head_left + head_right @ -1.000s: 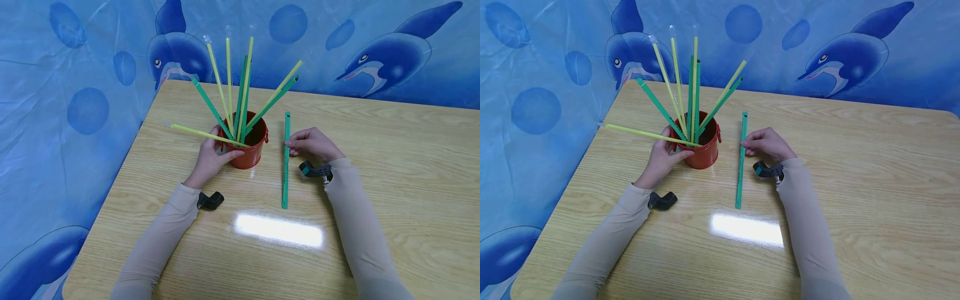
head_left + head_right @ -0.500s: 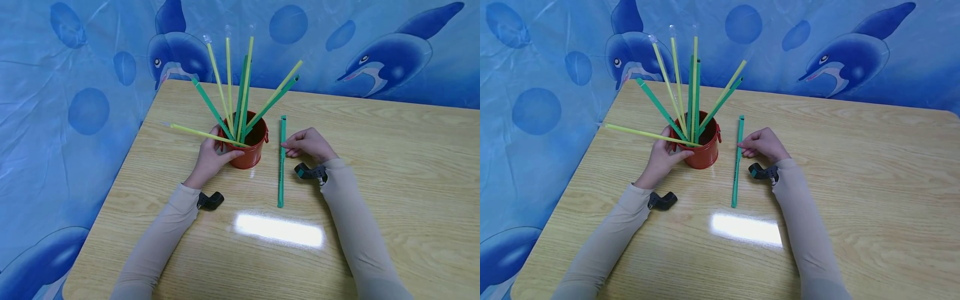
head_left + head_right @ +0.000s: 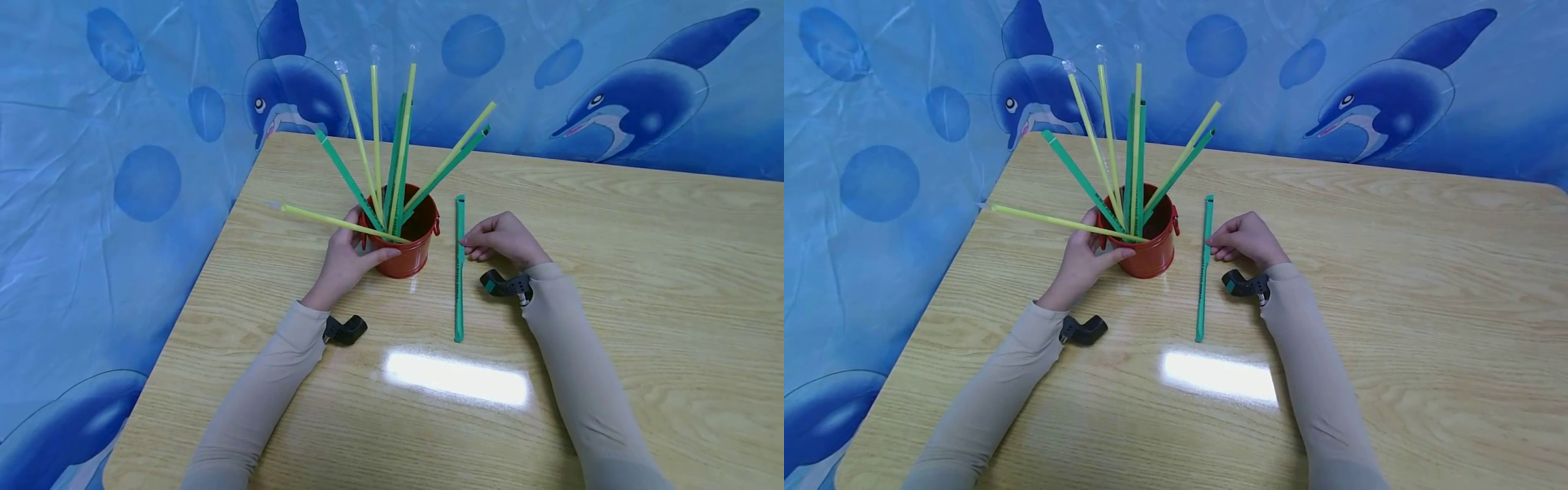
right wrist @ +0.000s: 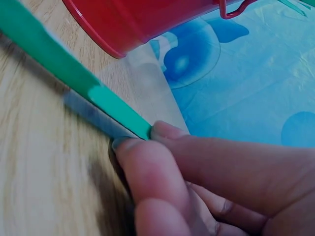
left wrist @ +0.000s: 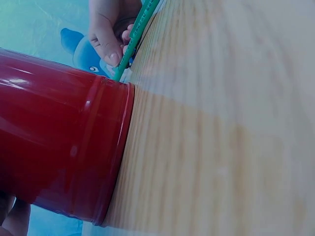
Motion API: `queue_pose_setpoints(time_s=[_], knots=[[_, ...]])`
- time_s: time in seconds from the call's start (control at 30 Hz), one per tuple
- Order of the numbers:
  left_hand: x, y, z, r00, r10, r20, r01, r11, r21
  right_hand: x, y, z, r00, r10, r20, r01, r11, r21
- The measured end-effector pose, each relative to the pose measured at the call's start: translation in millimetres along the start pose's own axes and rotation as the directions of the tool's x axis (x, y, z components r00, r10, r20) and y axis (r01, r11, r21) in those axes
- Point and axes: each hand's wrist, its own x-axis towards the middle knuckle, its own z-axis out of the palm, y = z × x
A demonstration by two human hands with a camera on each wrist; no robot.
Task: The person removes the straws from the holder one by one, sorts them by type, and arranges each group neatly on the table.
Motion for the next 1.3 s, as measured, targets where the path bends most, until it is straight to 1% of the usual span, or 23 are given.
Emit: queue_pose_setpoints(time_s=[0.27, 0.57, 0.77, 1.07, 1.3], knots=[[0.1, -1.2, -0.4, 1.000, -0.013, -0.003, 0.013, 1.000, -0.010, 1.2, -1.3, 1.9, 0.999, 0.030, -0.012, -0.030, 0.998, -0.048], [1.1, -5.2, 0.0, 1.000, 0.021, -0.007, -0.021, 1.000, 0.014, -1.6, -3.3, 4.2, 0.999, 0.035, -0.027, -0.037, 0.998, -0.053], [0.6, -4.6, -0.5, 1.000, 0.031, -0.005, -0.031, 0.999, 0.008, -1.5, -1.3, 4.2, 1.000, 0.015, -0.025, -0.016, 0.999, -0.038], [-0.7, -2.4, -0.2, 1.000, 0.014, -0.009, -0.015, 1.000, -0.011, -1.9, 1.1, 3.6, 1.000, -0.005, -0.023, 0.005, 1.000, 0.001], [-0.9, -1.3, -0.8, 1.000, 0.008, -0.009, -0.008, 1.000, 0.013, -1.6, 5.0, 1.8, 1.000, -0.024, -0.019, 0.025, 0.999, 0.048]])
